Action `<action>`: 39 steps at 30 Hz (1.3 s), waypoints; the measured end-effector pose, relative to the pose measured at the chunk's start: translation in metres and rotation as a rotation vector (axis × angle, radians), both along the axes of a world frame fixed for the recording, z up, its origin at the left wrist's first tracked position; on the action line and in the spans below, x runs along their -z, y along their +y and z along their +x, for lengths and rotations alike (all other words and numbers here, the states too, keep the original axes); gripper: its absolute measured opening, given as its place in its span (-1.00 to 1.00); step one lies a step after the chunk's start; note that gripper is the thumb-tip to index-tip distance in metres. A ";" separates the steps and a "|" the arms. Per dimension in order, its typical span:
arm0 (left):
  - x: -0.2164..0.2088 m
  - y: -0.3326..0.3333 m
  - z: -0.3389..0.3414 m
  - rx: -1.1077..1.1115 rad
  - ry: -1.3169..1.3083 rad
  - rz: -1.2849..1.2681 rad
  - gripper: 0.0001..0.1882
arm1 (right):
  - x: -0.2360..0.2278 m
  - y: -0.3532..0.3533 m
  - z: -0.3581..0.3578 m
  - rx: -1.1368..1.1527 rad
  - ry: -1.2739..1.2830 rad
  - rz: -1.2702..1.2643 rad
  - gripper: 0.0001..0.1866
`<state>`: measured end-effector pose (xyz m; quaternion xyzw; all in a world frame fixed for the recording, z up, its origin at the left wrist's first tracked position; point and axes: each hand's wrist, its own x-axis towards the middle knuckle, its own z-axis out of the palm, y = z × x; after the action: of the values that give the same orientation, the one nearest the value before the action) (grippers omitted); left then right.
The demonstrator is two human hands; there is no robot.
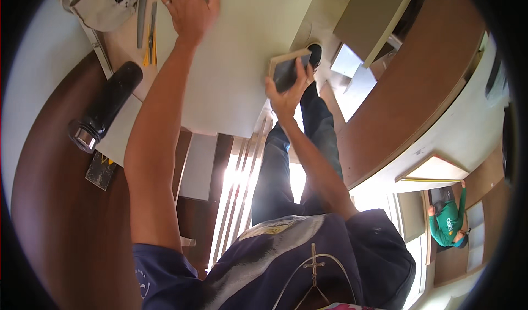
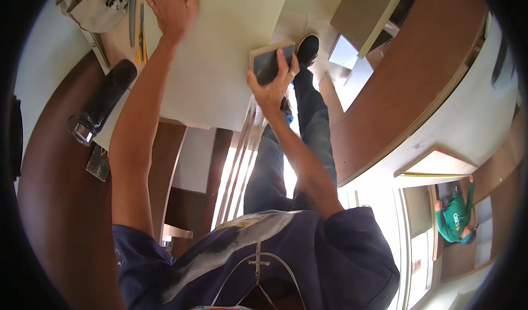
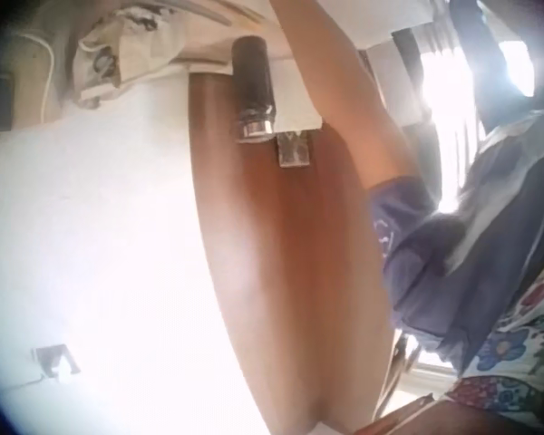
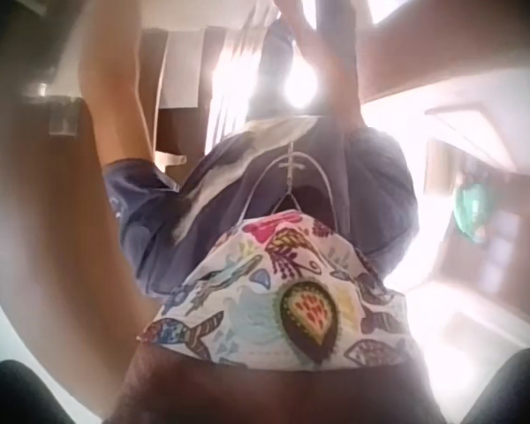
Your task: The person scores a wood board with a utility knife, then sands the edges of several boards with a sanding block before measuring one with a tape measure and marking it with a pencil.
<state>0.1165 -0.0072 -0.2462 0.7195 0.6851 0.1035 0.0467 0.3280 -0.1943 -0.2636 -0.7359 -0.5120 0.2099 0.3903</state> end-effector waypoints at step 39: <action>0.029 -0.007 -0.012 0.072 0.100 0.246 -0.44 | -0.008 -0.069 -0.028 0.037 0.134 -0.053 -0.05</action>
<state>0.1048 -0.0138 -0.2757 0.7481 0.6425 0.1490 -0.0725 0.3003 -0.2635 -0.2560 -0.7396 -0.4654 0.2647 0.4078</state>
